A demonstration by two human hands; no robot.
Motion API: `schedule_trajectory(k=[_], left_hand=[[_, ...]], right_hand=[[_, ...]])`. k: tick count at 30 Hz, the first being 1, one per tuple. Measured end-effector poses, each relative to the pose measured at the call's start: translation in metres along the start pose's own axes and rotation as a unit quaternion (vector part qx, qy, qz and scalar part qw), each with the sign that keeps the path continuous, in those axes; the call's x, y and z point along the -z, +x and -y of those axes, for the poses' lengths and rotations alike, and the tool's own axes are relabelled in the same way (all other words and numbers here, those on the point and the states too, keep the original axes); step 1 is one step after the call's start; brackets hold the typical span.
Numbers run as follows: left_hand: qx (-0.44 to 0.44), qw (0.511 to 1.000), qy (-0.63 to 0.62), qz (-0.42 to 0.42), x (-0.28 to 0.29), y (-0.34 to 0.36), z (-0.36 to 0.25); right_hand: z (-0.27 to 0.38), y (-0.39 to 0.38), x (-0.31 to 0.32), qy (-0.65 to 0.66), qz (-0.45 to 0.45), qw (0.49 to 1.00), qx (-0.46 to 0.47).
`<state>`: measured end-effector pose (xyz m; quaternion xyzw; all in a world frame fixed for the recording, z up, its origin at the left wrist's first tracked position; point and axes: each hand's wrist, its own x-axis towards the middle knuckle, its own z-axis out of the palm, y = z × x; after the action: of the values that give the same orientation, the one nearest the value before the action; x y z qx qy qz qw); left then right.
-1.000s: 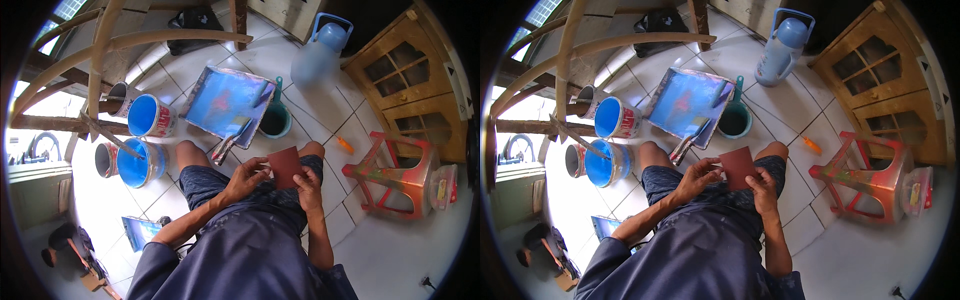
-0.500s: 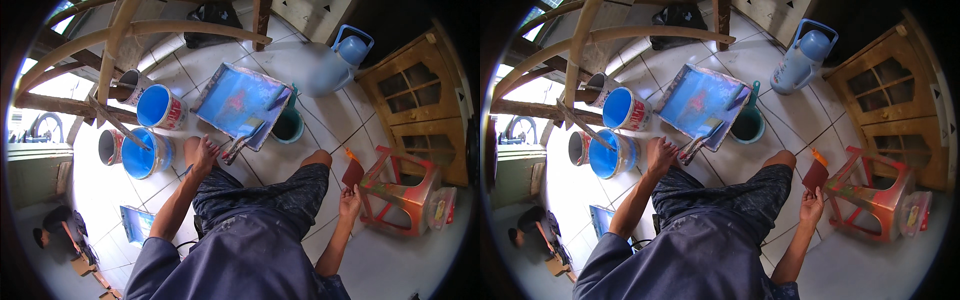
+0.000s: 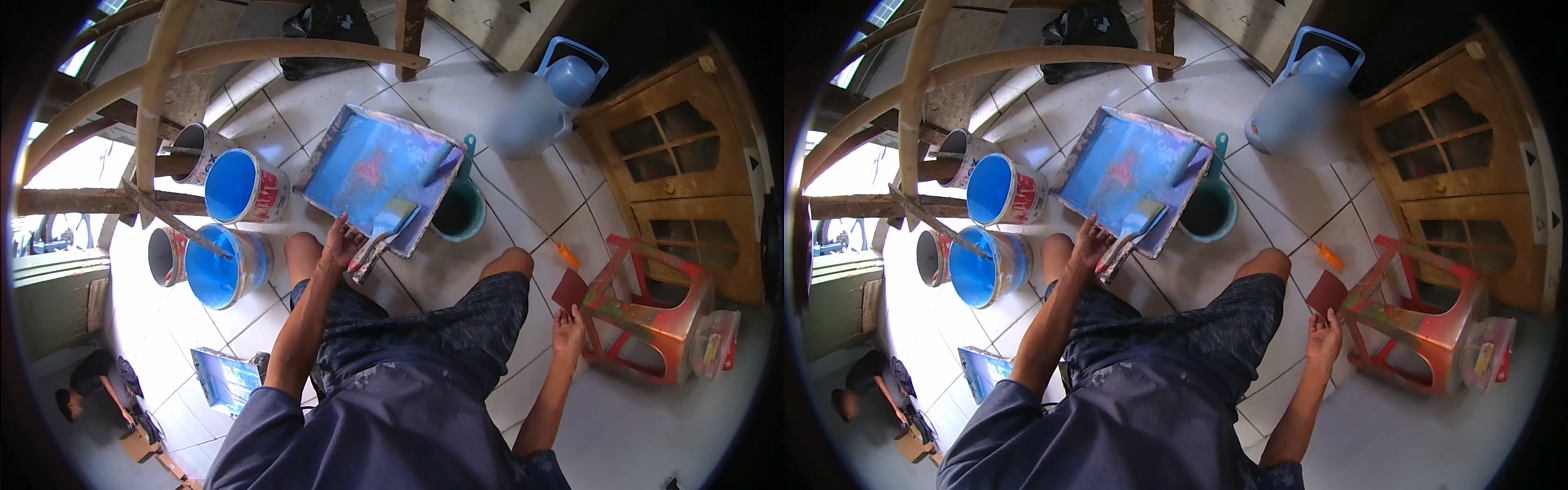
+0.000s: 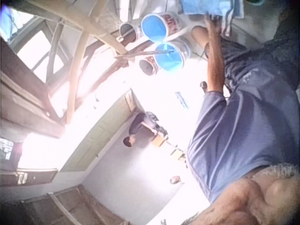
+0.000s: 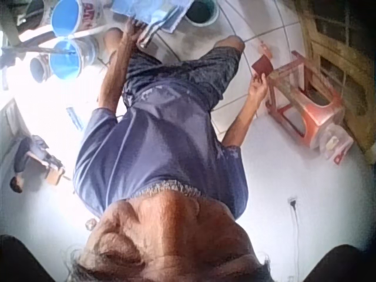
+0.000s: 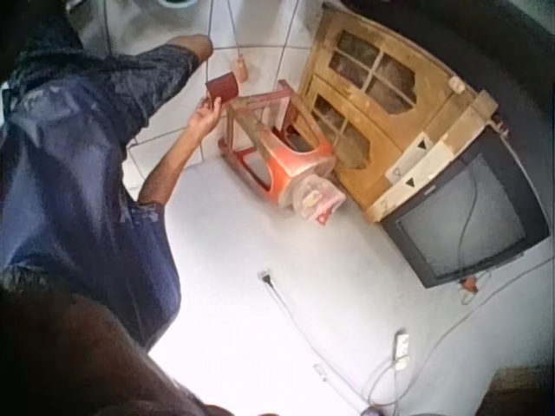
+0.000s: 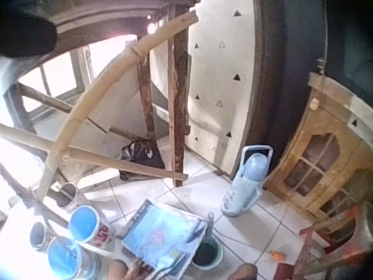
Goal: The person prepares painting supplies by organizing rollers, brushes, and a paint tray on the floor. The person then opens a black plastic bag containing various items, retrieves a blue plastic bag of paint, and holds it over a bucket.
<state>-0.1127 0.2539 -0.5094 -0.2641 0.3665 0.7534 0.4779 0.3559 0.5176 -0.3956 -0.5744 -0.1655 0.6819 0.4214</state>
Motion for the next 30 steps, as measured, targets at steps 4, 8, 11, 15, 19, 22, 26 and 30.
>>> schedule_trajectory(k=[4,8,11,15,19,22,26,30], left_hand=[[-0.013,0.999,-0.028,-0.017,0.004,0.014,0.002],[-0.033,0.997,-0.063,0.022,0.030,0.033,-0.006],[-0.042,0.993,-0.088,0.064,0.005,0.033,0.002],[-0.059,0.987,-0.129,0.075,-0.001,0.036,-0.006],[-0.082,0.981,-0.167,0.046,0.008,0.052,-0.015],[-0.082,0.981,-0.172,0.038,0.017,0.060,-0.019],[-0.094,0.983,-0.160,0.017,0.009,0.065,-0.016],[-0.152,0.979,-0.136,-0.019,0.009,0.060,-0.017]], right_hand=[[-0.003,0.010,0.005,-0.021,-0.036,0.999,0.007],[-0.014,0.024,0.010,-0.063,-0.056,0.996,0.010],[-0.018,0.055,0.054,-0.085,-0.055,0.994,-0.040],[-0.039,0.076,0.072,-0.062,-0.094,0.988,-0.108],[-0.063,0.087,0.092,0.011,-0.139,0.980,-0.142],[-0.082,0.090,0.103,0.021,-0.156,0.974,-0.165],[-0.096,0.102,0.112,-0.476,-0.318,0.817,-0.067],[-0.071,0.104,0.038,-0.702,-0.172,0.661,0.203]])
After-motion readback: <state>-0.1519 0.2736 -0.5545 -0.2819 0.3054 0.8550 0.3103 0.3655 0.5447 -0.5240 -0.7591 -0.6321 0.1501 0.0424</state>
